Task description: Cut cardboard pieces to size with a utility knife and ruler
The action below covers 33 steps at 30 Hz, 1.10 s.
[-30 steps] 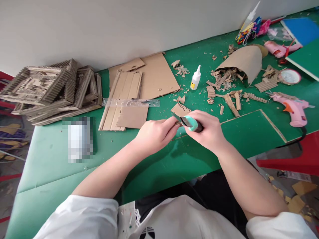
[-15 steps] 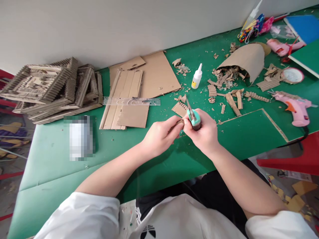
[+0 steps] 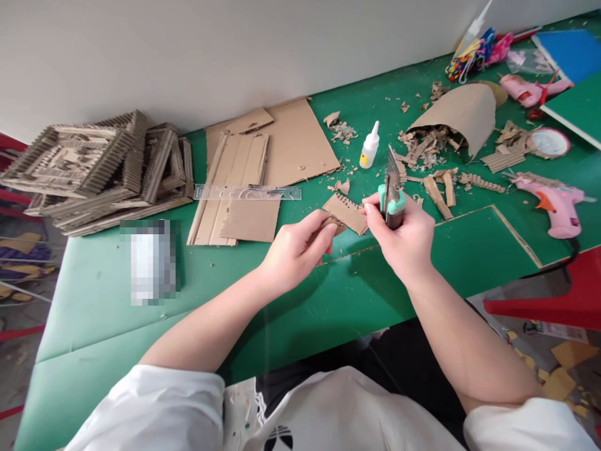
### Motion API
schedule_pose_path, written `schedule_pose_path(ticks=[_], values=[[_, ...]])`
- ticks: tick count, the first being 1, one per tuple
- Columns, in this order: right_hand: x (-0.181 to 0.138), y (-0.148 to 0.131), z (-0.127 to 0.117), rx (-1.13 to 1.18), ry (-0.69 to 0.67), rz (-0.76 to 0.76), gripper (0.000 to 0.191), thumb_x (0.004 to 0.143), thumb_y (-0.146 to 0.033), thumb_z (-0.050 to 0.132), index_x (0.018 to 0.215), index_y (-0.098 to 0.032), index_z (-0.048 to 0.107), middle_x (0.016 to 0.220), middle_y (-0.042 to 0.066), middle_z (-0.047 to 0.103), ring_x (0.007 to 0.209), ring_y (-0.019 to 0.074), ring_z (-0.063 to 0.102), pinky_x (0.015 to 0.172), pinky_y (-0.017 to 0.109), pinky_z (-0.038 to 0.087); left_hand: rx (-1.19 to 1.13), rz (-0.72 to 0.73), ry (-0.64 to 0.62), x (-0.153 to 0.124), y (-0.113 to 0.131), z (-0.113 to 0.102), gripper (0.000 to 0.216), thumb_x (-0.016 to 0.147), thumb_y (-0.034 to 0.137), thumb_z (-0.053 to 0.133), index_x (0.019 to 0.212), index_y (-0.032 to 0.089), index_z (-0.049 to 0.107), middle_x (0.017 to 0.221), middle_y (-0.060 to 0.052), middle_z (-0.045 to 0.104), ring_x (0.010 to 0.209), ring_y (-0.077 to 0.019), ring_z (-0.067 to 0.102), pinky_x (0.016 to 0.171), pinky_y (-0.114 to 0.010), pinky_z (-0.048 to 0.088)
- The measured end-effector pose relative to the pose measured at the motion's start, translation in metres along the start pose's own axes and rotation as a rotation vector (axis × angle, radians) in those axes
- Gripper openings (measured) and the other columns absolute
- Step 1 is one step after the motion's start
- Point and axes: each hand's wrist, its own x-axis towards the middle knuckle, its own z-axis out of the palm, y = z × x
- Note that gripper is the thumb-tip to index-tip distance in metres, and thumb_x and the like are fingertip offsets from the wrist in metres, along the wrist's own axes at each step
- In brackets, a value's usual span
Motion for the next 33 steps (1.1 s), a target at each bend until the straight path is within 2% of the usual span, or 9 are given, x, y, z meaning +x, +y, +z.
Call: schedule_pose_path(ticks=[5, 7, 10, 14, 17, 23, 28, 30, 33], values=[[0.015, 0.019, -0.006, -0.245, 0.141, -0.008, 0.007, 0.078, -0.024, 0.058, 0.083, -0.023, 0.063, 0.070, 0.002, 0.066, 0.064, 0.0190, 0.062, 0.060, 0.032, 0.048, 0.117, 0.034, 0.003, 0.000, -0.003, 0.002, 0.018, 0.091, 0.035, 0.043, 0.095, 0.018, 0.051, 0.064, 0.004, 0.056, 0.049, -0.0065, 0.050, 0.051, -0.018, 0.040], [0.020, 0.023, -0.008, -0.289, 0.151, -0.021, 0.007, 0.077, -0.022, 0.058, 0.082, -0.023, 0.064, 0.068, 0.002, 0.064, 0.062, 0.0194, 0.061, 0.060, 0.033, 0.048, 0.133, 0.033, 0.001, 0.000, -0.004, 0.001, 0.019, 0.092, 0.035, 0.043, 0.095, 0.018, 0.051, 0.064, 0.004, 0.057, 0.050, -0.0066, 0.050, 0.051, -0.018, 0.039], [0.018, 0.015, -0.010, -0.204, 0.047, -0.094, 0.004, 0.078, -0.023, 0.059, 0.076, -0.023, 0.063, 0.066, 0.000, 0.064, 0.062, 0.0167, 0.060, 0.061, 0.030, 0.048, 0.150, 0.038, 0.006, 0.000, -0.004, 0.001, 0.019, 0.092, 0.035, 0.042, 0.095, 0.018, 0.052, 0.065, 0.003, 0.057, 0.050, -0.0066, 0.050, 0.051, -0.018, 0.039], [0.007, -0.002, -0.007, 0.047, -0.195, -0.257, 0.005, 0.078, -0.019, 0.060, 0.080, -0.023, 0.061, 0.082, 0.001, 0.068, 0.077, 0.0149, 0.064, 0.070, 0.028, 0.051, 0.177, 0.052, 0.004, 0.001, -0.005, 0.001, 0.018, 0.092, 0.034, 0.044, 0.091, 0.019, 0.053, 0.062, 0.005, 0.055, 0.049, -0.0061, 0.048, 0.052, -0.017, 0.038], [0.002, -0.005, -0.003, 0.121, -0.259, -0.342, 0.010, 0.077, -0.016, 0.060, 0.084, -0.022, 0.059, 0.087, 0.002, 0.068, 0.081, 0.0147, 0.064, 0.072, 0.027, 0.052, 0.214, 0.047, -0.009, 0.001, -0.007, 0.001, 0.020, 0.091, 0.034, 0.044, 0.081, 0.019, 0.053, 0.056, 0.006, 0.049, 0.047, -0.0058, 0.046, 0.050, -0.017, 0.035], [0.002, 0.001, 0.001, 0.042, -0.241, -0.391, 0.007, 0.079, -0.016, 0.058, 0.083, -0.022, 0.057, 0.084, 0.002, 0.068, 0.078, 0.0136, 0.065, 0.068, 0.024, 0.051, 0.248, 0.006, -0.038, 0.002, -0.011, 0.000, 0.024, 0.090, 0.032, 0.044, 0.070, 0.018, 0.048, 0.060, 0.004, 0.051, 0.050, -0.0071, 0.049, 0.048, -0.018, 0.034], [-0.004, -0.003, 0.005, -0.117, -0.218, -0.398, 0.008, 0.075, -0.014, 0.058, 0.078, -0.021, 0.055, 0.077, 0.000, 0.066, 0.070, 0.0134, 0.063, 0.059, 0.024, 0.047, 0.317, 0.066, -0.035, 0.003, -0.012, 0.002, 0.021, 0.085, 0.023, 0.046, 0.065, 0.018, 0.047, 0.052, 0.005, 0.047, 0.044, -0.0068, 0.045, 0.044, -0.018, 0.032], [-0.005, -0.004, 0.007, -0.164, -0.151, -0.384, 0.008, 0.073, -0.014, 0.057, 0.076, -0.020, 0.055, 0.075, 0.000, 0.065, 0.068, 0.0133, 0.062, 0.058, 0.023, 0.046, 0.226, 0.053, 0.013, 0.004, -0.011, 0.003, 0.022, 0.087, 0.026, 0.046, 0.066, 0.018, 0.048, 0.051, 0.005, 0.048, 0.043, -0.0059, 0.044, 0.043, -0.018, 0.032], [0.000, 0.003, 0.005, -0.194, -0.005, -0.280, 0.005, 0.073, -0.017, 0.057, 0.070, -0.020, 0.054, 0.066, -0.001, 0.061, 0.060, 0.0120, 0.058, 0.054, 0.023, 0.044, -0.068, 0.004, 0.183, 0.006, -0.009, -0.002, 0.022, 0.091, 0.035, 0.044, 0.079, 0.018, 0.052, 0.057, 0.005, 0.053, 0.042, -0.0049, 0.045, 0.042, -0.017, 0.035]])
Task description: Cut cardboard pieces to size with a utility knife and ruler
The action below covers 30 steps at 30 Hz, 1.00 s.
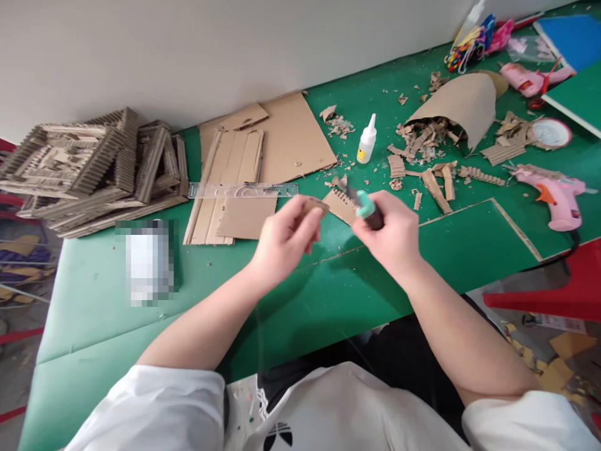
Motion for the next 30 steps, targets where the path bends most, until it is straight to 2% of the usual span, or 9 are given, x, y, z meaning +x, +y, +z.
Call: schedule_pose_path(ticks=[4, 9, 13, 17, 20, 22, 24, 27, 30], values=[[0.010, 0.031, -0.009, -0.090, 0.025, 0.309, 0.006, 0.076, -0.025, 0.059, 0.076, -0.019, 0.061, 0.064, 0.000, 0.060, 0.057, 0.0139, 0.055, 0.056, 0.028, 0.044, -0.137, -0.044, 0.185, 0.010, -0.001, -0.015, 0.023, 0.085, 0.037, 0.056, 0.094, 0.017, 0.060, 0.062, 0.003, 0.058, 0.047, -0.0063, 0.050, 0.046, -0.018, 0.040], [0.020, 0.052, -0.021, 0.049, -0.072, 0.611, 0.015, 0.079, -0.030, 0.058, 0.083, -0.018, 0.063, 0.064, 0.000, 0.064, 0.045, 0.0112, 0.052, 0.050, 0.028, 0.045, -0.032, -0.044, 0.209, 0.013, -0.006, -0.036, 0.023, 0.072, 0.033, 0.068, 0.089, 0.017, 0.072, 0.059, 0.003, 0.052, 0.054, -0.0072, 0.045, 0.051, -0.020, 0.036], [0.012, 0.013, -0.014, 0.400, -0.167, 0.714, 0.030, 0.080, -0.048, 0.056, 0.075, -0.018, 0.058, 0.058, -0.001, 0.062, 0.042, 0.0107, 0.056, 0.042, 0.024, 0.043, 0.068, -0.098, 0.236, -0.002, -0.012, -0.064, 0.022, 0.071, 0.032, 0.066, 0.085, 0.017, 0.073, 0.058, 0.003, 0.050, 0.050, -0.0067, 0.039, 0.049, -0.021, 0.031], [-0.018, -0.053, 0.019, 0.675, -0.620, 0.747, 0.033, 0.079, -0.052, 0.058, 0.084, -0.019, 0.057, 0.064, -0.001, 0.064, 0.043, 0.0100, 0.056, 0.041, 0.023, 0.042, 0.115, -0.208, 0.362, -0.036, -0.017, -0.103, 0.028, 0.075, 0.034, 0.062, 0.095, 0.016, 0.071, 0.064, 0.002, 0.057, 0.047, -0.0058, 0.041, 0.048, -0.021, 0.034], [-0.039, -0.096, 0.057, 0.941, -0.696, 0.864, 0.039, 0.079, -0.056, 0.054, 0.086, -0.018, 0.060, 0.070, 0.001, 0.065, 0.056, 0.0123, 0.061, 0.057, 0.028, 0.050, 0.089, -0.345, 0.306, -0.072, -0.017, -0.113, 0.035, 0.074, 0.040, 0.063, 0.095, 0.013, 0.070, 0.063, 0.000, 0.060, 0.045, -0.0058, 0.040, 0.046, -0.021, 0.035], [-0.045, -0.120, 0.081, 0.993, -0.589, 0.826, 0.043, 0.079, -0.057, 0.053, 0.089, -0.017, 0.063, 0.085, 0.005, 0.068, 0.081, 0.0157, 0.064, 0.074, 0.030, 0.050, 0.012, -0.429, 0.139, -0.098, -0.017, -0.106, 0.047, 0.071, 0.043, 0.066, 0.108, 0.015, 0.066, 0.082, -0.004, 0.067, 0.046, -0.0052, 0.041, 0.044, -0.020, 0.037], [-0.046, -0.141, 0.099, 0.957, -0.563, 0.779, 0.050, 0.081, -0.060, 0.048, 0.095, -0.016, 0.064, 0.087, 0.006, 0.068, 0.087, 0.0186, 0.063, 0.078, 0.032, 0.049, -0.087, -0.473, 0.115, -0.122, -0.020, -0.095, 0.071, 0.065, 0.040, 0.072, 0.130, 0.021, 0.050, 0.089, -0.003, 0.067, 0.049, -0.0057, 0.045, 0.044, -0.019, 0.040], [-0.043, -0.169, 0.118, 0.892, -0.685, 0.646, 0.062, 0.084, -0.065, 0.037, 0.106, -0.014, 0.064, 0.088, 0.008, 0.068, 0.087, 0.0216, 0.064, 0.078, 0.035, 0.049, -0.149, -0.475, 0.315, -0.153, -0.027, -0.090, 0.079, 0.060, 0.033, 0.075, 0.132, 0.020, 0.046, 0.069, 0.004, 0.061, 0.054, -0.0076, 0.050, 0.050, -0.018, 0.043], [-0.046, -0.186, 0.134, 0.806, -0.824, 0.334, 0.068, 0.091, -0.062, 0.020, 0.129, -0.015, 0.052, 0.124, 0.011, 0.061, 0.118, 0.0213, 0.054, 0.097, 0.034, 0.043, -0.201, -0.560, 0.560, -0.181, -0.037, -0.108, 0.062, 0.055, 0.038, 0.078, 0.110, 0.016, 0.060, 0.075, 0.001, 0.062, 0.057, -0.0093, 0.055, 0.049, -0.019, 0.043]])
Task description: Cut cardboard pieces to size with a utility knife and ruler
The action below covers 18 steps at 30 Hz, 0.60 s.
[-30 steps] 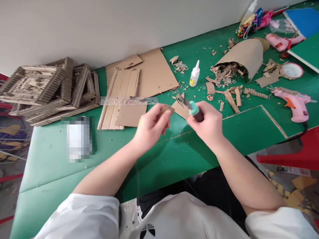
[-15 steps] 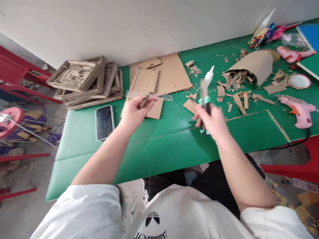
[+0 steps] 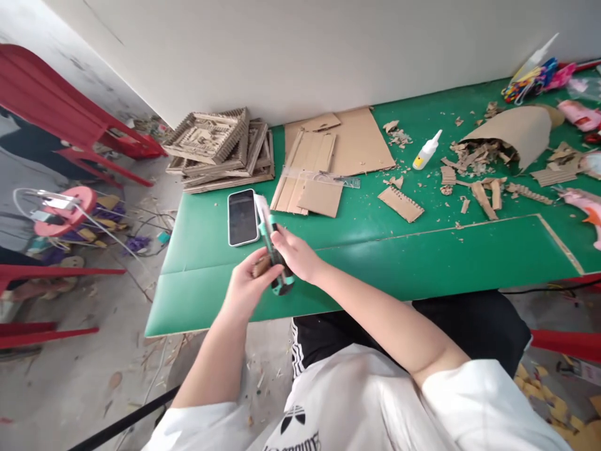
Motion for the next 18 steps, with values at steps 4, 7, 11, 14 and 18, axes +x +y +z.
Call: schedule_pose_path(ticks=[4, 7, 11, 14, 18], values=[[0.011, 0.018, 0.025, -0.702, -0.145, -0.151, 0.056, 0.098, -0.040, 0.017, 0.139, -0.009, 0.039, 0.145, 0.009, 0.041, 0.139, 0.0193, 0.029, 0.114, 0.036, 0.023, -0.064, -0.065, 0.284, 0.001, -0.010, -0.048, 0.062, 0.049, 0.039, 0.081, 0.103, 0.019, 0.058, 0.066, 0.006, 0.058, 0.046, -0.0061, 0.048, 0.043, -0.018, 0.038], [0.013, 0.032, 0.032, -0.879, -0.147, -0.183, 0.052, 0.094, -0.032, 0.034, 0.138, -0.004, 0.039, 0.147, 0.014, 0.035, 0.139, 0.0248, 0.027, 0.117, 0.042, 0.016, -0.064, -0.044, 0.320, 0.002, -0.012, -0.060, 0.057, 0.051, 0.043, 0.079, 0.100, 0.020, 0.059, 0.058, 0.008, 0.052, 0.042, -0.0048, 0.043, 0.041, -0.017, 0.035], [0.003, 0.042, 0.008, -0.942, -0.101, -0.186, 0.052, 0.095, -0.029, 0.030, 0.140, -0.004, 0.037, 0.148, 0.014, 0.034, 0.139, 0.0255, 0.028, 0.116, 0.045, 0.017, -0.058, -0.083, 0.291, 0.005, -0.008, -0.043, 0.064, 0.048, 0.042, 0.080, 0.103, 0.017, 0.059, 0.064, 0.007, 0.055, 0.045, -0.0047, 0.045, 0.042, -0.017, 0.038], [-0.011, 0.049, -0.029, -0.999, -0.038, -0.147, 0.052, 0.095, -0.027, 0.025, 0.140, -0.003, 0.036, 0.147, 0.015, 0.035, 0.138, 0.0258, 0.030, 0.116, 0.045, 0.018, -0.013, -0.100, 0.214, 0.008, -0.003, -0.025, 0.067, 0.049, 0.041, 0.079, 0.108, 0.017, 0.058, 0.071, 0.005, 0.058, 0.050, -0.0059, 0.050, 0.044, -0.017, 0.041], [-0.034, 0.057, -0.073, -1.052, 0.042, -0.097, 0.052, 0.095, -0.026, 0.022, 0.139, -0.001, 0.037, 0.147, 0.016, 0.035, 0.137, 0.0256, 0.031, 0.115, 0.044, 0.022, 0.114, -0.026, 0.032, 0.015, 0.004, -0.001, 0.057, 0.054, 0.044, 0.077, 0.103, 0.017, 0.063, 0.073, 0.002, 0.060, 0.057, -0.0098, 0.054, 0.048, -0.019, 0.043]])
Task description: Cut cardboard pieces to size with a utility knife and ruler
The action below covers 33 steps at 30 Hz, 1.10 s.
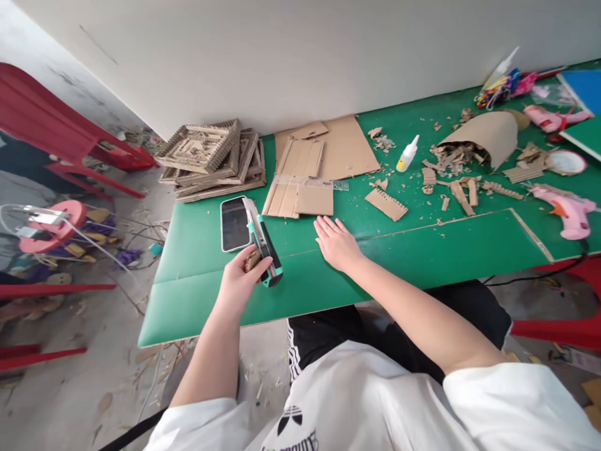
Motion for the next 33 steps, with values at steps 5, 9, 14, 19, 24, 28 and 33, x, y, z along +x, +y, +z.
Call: schedule_pose_path(ticks=[5, 9, 14, 19, 24, 28, 33], values=[[-0.033, 0.045, -0.018, -0.034, 0.034, 0.078, 0.051, 0.095, -0.025, 0.024, 0.138, -0.003, 0.040, 0.145, 0.014, 0.038, 0.136, 0.0243, 0.035, 0.114, 0.042, 0.026, 0.204, 0.134, -0.273, 0.011, 0.008, 0.037, 0.052, 0.061, 0.049, 0.073, 0.102, 0.017, 0.064, 0.081, -0.002, 0.067, 0.070, -0.0171, 0.061, 0.066, -0.028, 0.049], [-0.056, 0.086, -0.035, -0.059, 0.098, 0.214, 0.052, 0.094, -0.024, 0.024, 0.135, 0.002, 0.041, 0.142, 0.021, 0.039, 0.134, 0.0294, 0.036, 0.112, 0.049, 0.028, 0.364, 0.184, -0.375, 0.024, 0.006, 0.060, 0.051, 0.067, 0.052, 0.067, 0.103, 0.017, 0.063, 0.079, -0.001, 0.067, 0.073, -0.0190, 0.062, 0.073, -0.032, 0.048], [-0.049, 0.089, -0.039, -0.054, 0.123, 0.233, 0.051, 0.094, -0.022, 0.024, 0.136, -0.002, 0.042, 0.142, 0.019, 0.041, 0.136, 0.0275, 0.035, 0.112, 0.050, 0.028, 0.403, 0.213, -0.404, 0.030, 0.003, 0.077, 0.046, 0.067, 0.050, 0.067, 0.101, 0.018, 0.064, 0.080, -0.002, 0.068, 0.074, -0.0195, 0.061, 0.075, -0.032, 0.047], [-0.006, 0.064, -0.022, -0.004, 0.072, 0.114, 0.051, 0.093, -0.025, 0.028, 0.138, -0.003, 0.040, 0.145, 0.015, 0.038, 0.137, 0.0249, 0.032, 0.115, 0.045, 0.025, 0.377, 0.225, -0.412, 0.030, 0.006, 0.085, 0.046, 0.067, 0.049, 0.066, 0.100, 0.018, 0.064, 0.079, -0.001, 0.067, 0.075, -0.0190, 0.062, 0.074, -0.030, 0.047], [0.016, 0.084, -0.022, 0.046, 0.076, 0.136, 0.052, 0.094, -0.025, 0.026, 0.138, -0.001, 0.039, 0.145, 0.016, 0.037, 0.138, 0.0262, 0.030, 0.115, 0.047, 0.021, 0.367, 0.187, -0.400, 0.031, 0.011, 0.086, 0.049, 0.070, 0.049, 0.063, 0.104, 0.015, 0.061, 0.082, -0.002, 0.067, 0.074, -0.0186, 0.062, 0.066, -0.029, 0.049], [0.015, 0.120, -0.038, 0.116, 0.138, 0.213, 0.051, 0.092, -0.023, 0.031, 0.134, 0.004, 0.042, 0.143, 0.021, 0.039, 0.139, 0.0289, 0.026, 0.116, 0.051, 0.015, 0.401, 0.189, -0.402, 0.030, 0.011, 0.085, 0.048, 0.070, 0.050, 0.063, 0.105, 0.017, 0.062, 0.082, -0.002, 0.066, 0.076, -0.0199, 0.062, 0.067, -0.029, 0.049], [0.009, 0.149, -0.059, 0.313, 0.282, 0.317, 0.042, 0.088, -0.017, 0.039, 0.123, -0.001, 0.056, 0.136, 0.019, 0.049, 0.139, 0.0274, 0.027, 0.117, 0.051, 0.012, 0.473, 0.239, -0.424, 0.030, 0.012, 0.093, 0.047, 0.071, 0.051, 0.063, 0.105, 0.019, 0.063, 0.085, -0.002, 0.068, 0.078, -0.0206, 0.063, 0.075, -0.031, 0.048]])
